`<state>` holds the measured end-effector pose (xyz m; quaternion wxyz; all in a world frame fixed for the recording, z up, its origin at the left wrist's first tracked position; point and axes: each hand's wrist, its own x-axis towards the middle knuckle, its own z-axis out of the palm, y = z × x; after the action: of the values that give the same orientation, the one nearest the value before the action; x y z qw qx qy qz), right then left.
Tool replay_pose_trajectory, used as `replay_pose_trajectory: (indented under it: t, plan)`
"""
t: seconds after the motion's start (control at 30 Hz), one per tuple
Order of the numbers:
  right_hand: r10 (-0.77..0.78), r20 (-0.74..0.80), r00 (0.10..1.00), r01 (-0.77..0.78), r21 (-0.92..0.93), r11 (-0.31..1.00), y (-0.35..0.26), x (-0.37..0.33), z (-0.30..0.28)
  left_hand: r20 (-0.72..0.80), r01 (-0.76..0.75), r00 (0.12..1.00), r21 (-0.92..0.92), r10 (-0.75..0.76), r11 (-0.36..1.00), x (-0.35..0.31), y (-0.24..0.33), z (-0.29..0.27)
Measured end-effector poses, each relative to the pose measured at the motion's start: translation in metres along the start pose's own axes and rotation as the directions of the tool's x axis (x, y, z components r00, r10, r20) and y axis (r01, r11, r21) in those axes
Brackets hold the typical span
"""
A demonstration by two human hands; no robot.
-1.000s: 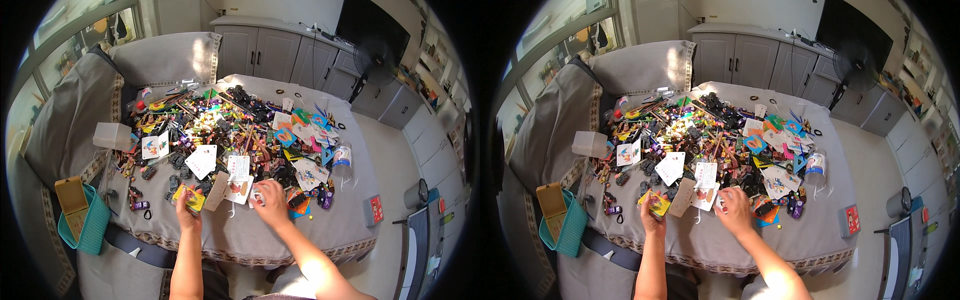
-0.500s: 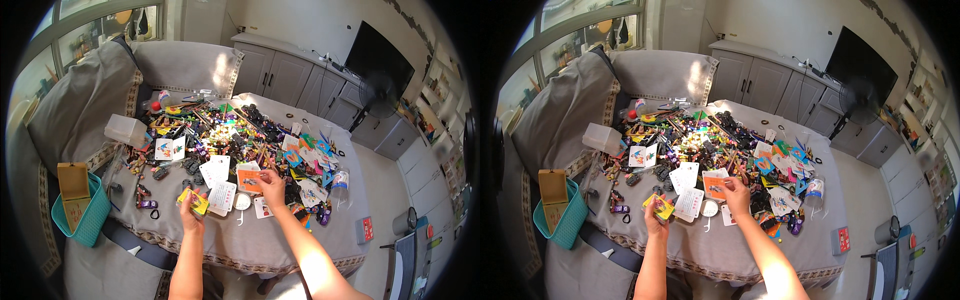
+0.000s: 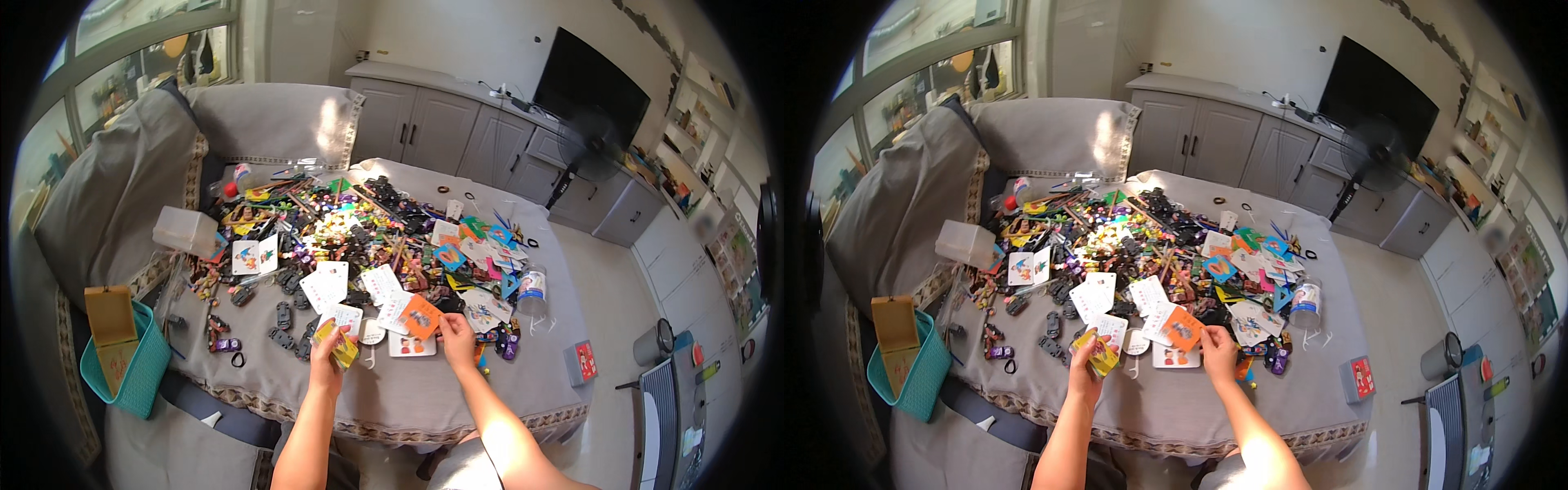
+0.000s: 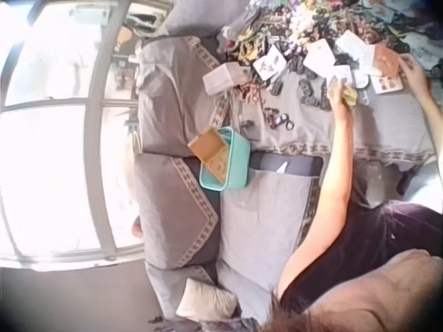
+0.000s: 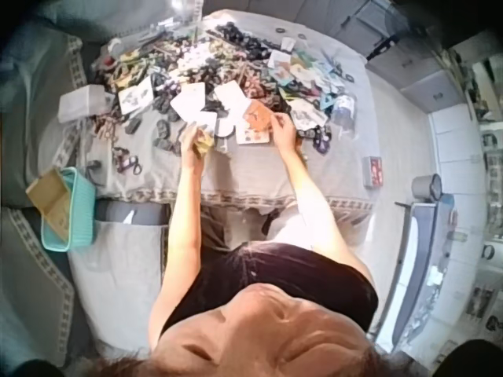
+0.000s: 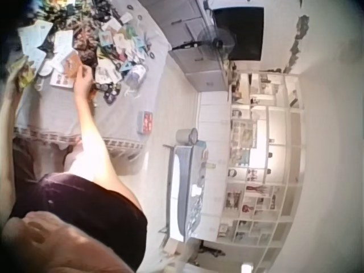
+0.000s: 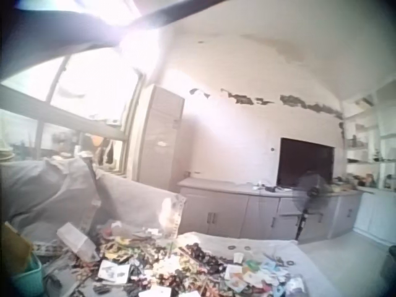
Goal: The person sorts through a large pile of colorful cards and small toys on a sofa. They pick up individual cards, inspect them, and place them into a small gray box or onto a separate stack. The person continues to sift through the pile, occasionally moving other items aside to access more cards.
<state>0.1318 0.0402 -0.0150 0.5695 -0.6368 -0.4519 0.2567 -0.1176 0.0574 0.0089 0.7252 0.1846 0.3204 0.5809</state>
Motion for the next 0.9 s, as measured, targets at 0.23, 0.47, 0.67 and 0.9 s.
replay_pose_trajectory:
  t: [0.23,0.47,0.67,0.9]
  plan:
    - [0.099,0.453,0.886,-0.264,0.317,0.911,-0.006,-0.028,0.001,0.197,0.228,0.941,0.236,-0.276,0.945,-0.010,-0.031,0.034]
    - [-0.006,0.244,0.970,-0.007,0.052,0.999,-0.020,-0.036,-0.006,0.251,0.316,0.884,0.300,-0.394,0.900,-0.010,-0.058,0.057]
    - [-0.191,0.145,0.971,0.222,-0.245,0.944,-0.037,-0.036,-0.022,0.238,0.338,0.887,0.247,-0.395,0.908,-0.008,-0.081,0.058]
    - [-0.311,0.407,0.859,0.463,-0.359,0.810,-0.020,-0.035,-0.041,0.155,0.291,0.941,0.078,-0.300,0.954,0.004,-0.070,0.055]
